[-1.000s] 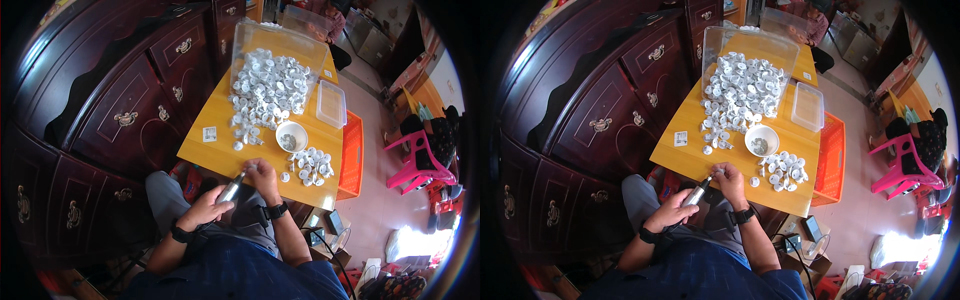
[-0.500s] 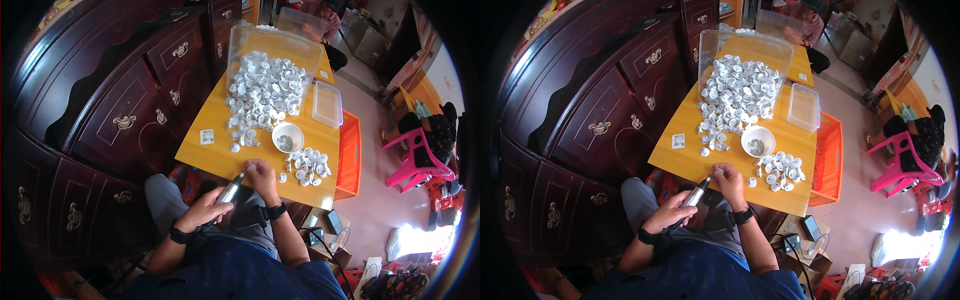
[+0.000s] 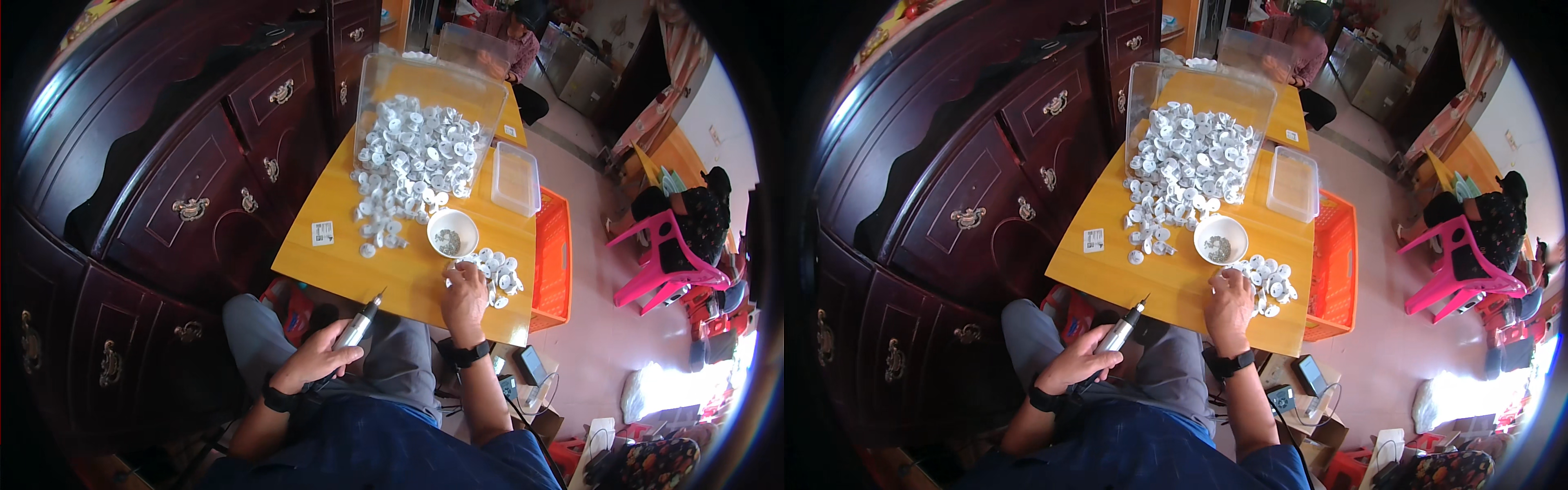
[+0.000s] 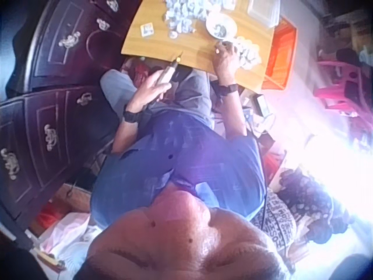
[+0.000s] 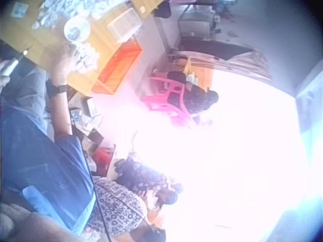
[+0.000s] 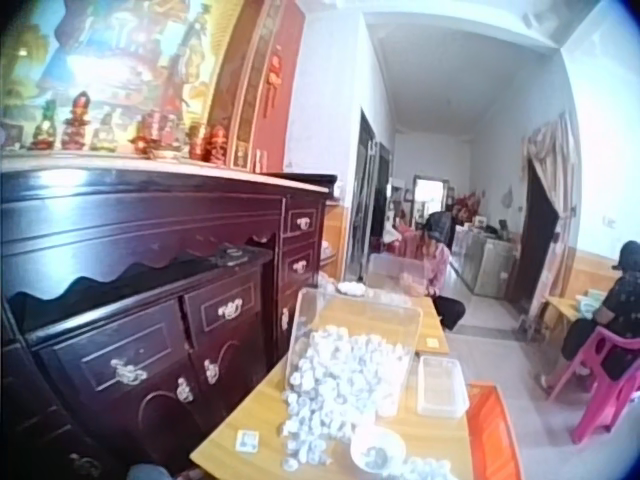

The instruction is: Assembling small plastic and metal components using an electric screwdriver.

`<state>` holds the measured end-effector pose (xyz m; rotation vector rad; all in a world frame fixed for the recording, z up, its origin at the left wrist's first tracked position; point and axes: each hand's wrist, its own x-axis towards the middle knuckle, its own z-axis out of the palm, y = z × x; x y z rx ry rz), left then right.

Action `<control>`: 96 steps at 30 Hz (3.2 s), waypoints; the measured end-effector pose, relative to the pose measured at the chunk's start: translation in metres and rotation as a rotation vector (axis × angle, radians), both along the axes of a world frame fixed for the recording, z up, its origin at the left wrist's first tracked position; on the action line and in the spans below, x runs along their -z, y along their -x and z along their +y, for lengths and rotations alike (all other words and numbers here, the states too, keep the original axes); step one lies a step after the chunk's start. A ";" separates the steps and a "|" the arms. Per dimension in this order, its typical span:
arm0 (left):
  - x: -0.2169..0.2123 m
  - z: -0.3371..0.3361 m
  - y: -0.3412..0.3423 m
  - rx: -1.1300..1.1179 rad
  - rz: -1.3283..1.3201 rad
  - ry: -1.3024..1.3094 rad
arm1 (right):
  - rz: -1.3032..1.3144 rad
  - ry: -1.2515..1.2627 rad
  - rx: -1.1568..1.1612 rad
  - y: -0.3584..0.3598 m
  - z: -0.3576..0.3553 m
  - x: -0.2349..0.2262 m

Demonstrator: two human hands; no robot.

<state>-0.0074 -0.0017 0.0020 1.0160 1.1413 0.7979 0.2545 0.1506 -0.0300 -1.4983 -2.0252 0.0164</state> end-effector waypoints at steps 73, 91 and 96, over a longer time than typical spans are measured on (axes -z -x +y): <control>0.002 -0.015 0.004 -0.062 -0.014 -0.087 | 1.665 1.159 -0.536 0.085 -0.006 0.022; 0.011 -0.014 0.003 -0.118 0.519 -0.652 | 1.476 1.316 -0.491 0.074 0.002 0.021; 0.004 -0.012 0.011 -0.006 -0.189 -0.007 | 1.564 1.244 -0.697 0.069 0.002 0.027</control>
